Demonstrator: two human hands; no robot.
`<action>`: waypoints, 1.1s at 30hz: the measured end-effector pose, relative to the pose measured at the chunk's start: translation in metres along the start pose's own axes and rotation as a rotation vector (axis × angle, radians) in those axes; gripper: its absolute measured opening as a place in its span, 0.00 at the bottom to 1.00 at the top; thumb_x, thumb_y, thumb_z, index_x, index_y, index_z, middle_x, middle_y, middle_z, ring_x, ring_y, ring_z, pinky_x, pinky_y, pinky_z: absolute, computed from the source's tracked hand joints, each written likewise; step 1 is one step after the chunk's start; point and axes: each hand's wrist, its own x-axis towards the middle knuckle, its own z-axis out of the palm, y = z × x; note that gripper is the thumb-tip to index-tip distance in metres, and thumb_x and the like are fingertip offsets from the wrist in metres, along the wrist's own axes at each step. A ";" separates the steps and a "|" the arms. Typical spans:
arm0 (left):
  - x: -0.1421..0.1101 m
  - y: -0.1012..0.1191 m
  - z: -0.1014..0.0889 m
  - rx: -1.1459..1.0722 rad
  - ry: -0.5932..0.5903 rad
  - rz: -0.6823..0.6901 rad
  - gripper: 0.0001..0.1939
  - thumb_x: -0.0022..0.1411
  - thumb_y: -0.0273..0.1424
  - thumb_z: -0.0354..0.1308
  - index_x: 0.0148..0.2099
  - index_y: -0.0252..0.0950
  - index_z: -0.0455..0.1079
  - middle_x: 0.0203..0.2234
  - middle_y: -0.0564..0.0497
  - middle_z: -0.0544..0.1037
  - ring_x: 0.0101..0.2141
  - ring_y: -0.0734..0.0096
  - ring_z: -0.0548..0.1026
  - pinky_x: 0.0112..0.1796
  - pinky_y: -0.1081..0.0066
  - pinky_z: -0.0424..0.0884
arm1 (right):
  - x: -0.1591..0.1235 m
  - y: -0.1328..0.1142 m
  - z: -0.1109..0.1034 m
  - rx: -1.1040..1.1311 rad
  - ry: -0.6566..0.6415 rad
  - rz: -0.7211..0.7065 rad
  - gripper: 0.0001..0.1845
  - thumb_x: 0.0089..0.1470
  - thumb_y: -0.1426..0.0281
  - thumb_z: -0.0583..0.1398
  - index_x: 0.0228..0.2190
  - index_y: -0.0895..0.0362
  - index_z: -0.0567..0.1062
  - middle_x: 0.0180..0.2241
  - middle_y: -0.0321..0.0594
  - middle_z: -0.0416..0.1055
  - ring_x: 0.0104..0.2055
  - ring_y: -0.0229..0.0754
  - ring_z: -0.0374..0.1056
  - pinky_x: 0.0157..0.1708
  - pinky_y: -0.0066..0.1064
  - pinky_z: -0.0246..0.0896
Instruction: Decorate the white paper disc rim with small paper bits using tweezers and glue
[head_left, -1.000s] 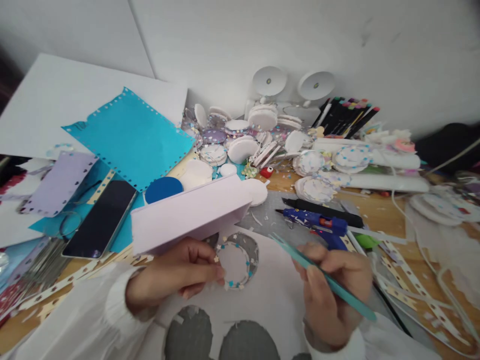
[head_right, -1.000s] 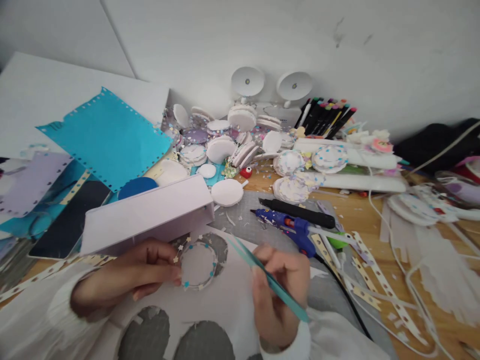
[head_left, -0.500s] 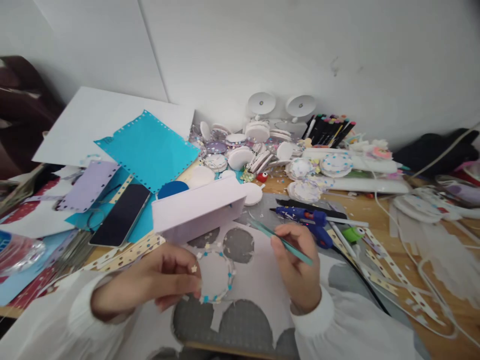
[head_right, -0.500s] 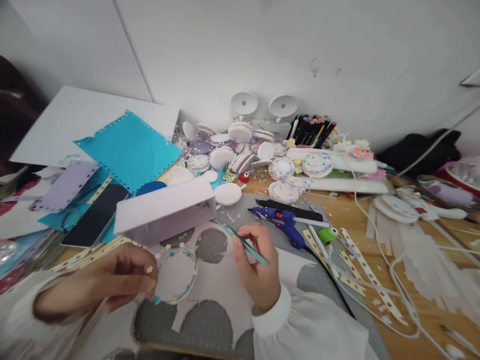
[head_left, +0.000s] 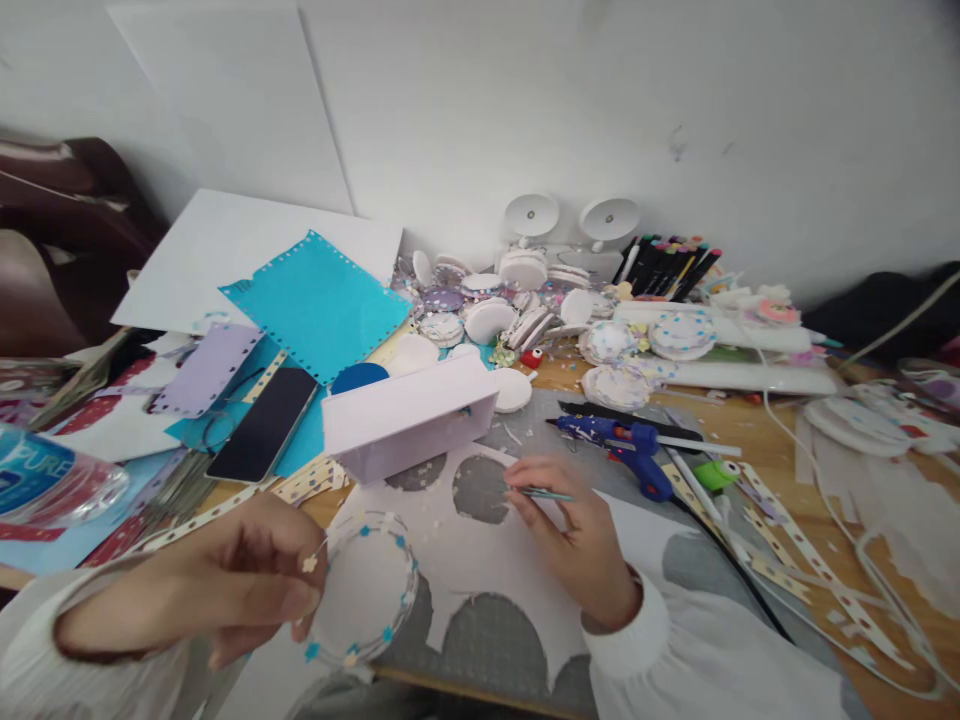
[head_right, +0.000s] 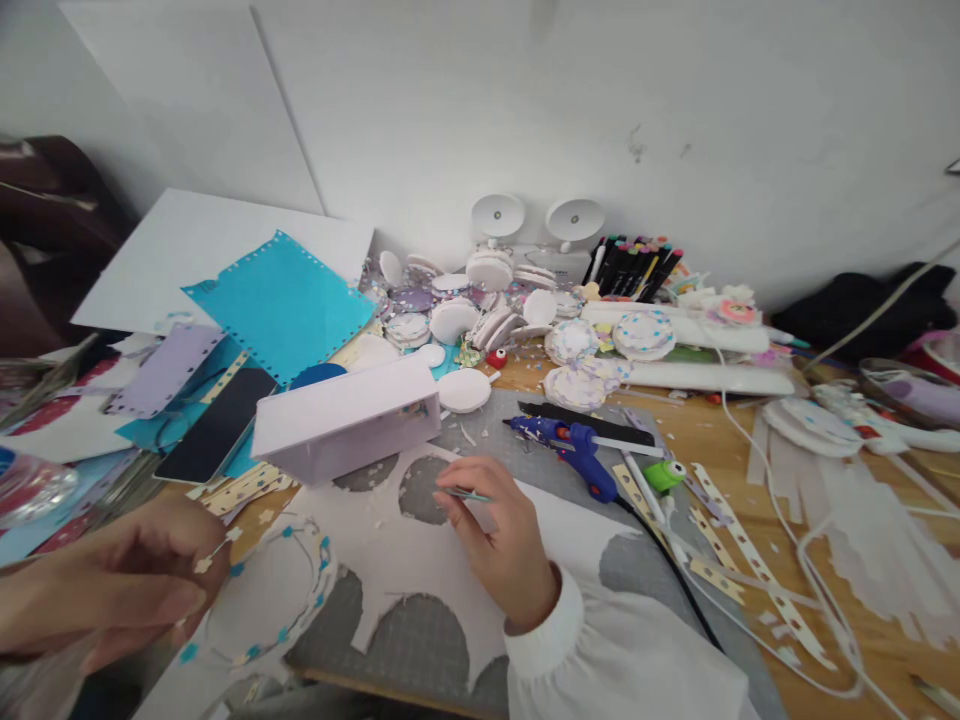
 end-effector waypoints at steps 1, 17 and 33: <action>-0.003 0.001 -0.002 -0.040 -0.030 -0.045 0.08 0.51 0.34 0.59 0.24 0.36 0.70 0.17 0.58 0.76 0.10 0.89 0.56 0.14 0.85 0.47 | -0.001 0.000 0.001 0.012 -0.007 0.003 0.07 0.55 0.76 0.60 0.36 0.52 0.72 0.35 0.38 0.73 0.40 0.40 0.70 0.42 0.33 0.65; 0.008 -0.007 -0.023 0.040 -0.387 -0.212 0.14 0.55 0.43 0.61 0.29 0.36 0.74 0.13 0.58 0.66 0.13 0.86 0.61 0.15 0.87 0.56 | -0.009 -0.009 0.015 0.070 -0.130 -0.021 0.07 0.53 0.78 0.60 0.30 0.53 0.72 0.29 0.37 0.76 0.32 0.40 0.73 0.31 0.29 0.67; 0.050 0.013 0.013 -0.067 -0.465 -0.027 0.18 0.55 0.45 0.62 0.28 0.32 0.74 0.10 0.58 0.63 0.12 0.83 0.59 0.14 0.82 0.51 | 0.002 -0.011 -0.009 0.243 0.243 0.177 0.06 0.53 0.75 0.61 0.30 0.52 0.72 0.30 0.35 0.72 0.36 0.40 0.74 0.34 0.30 0.70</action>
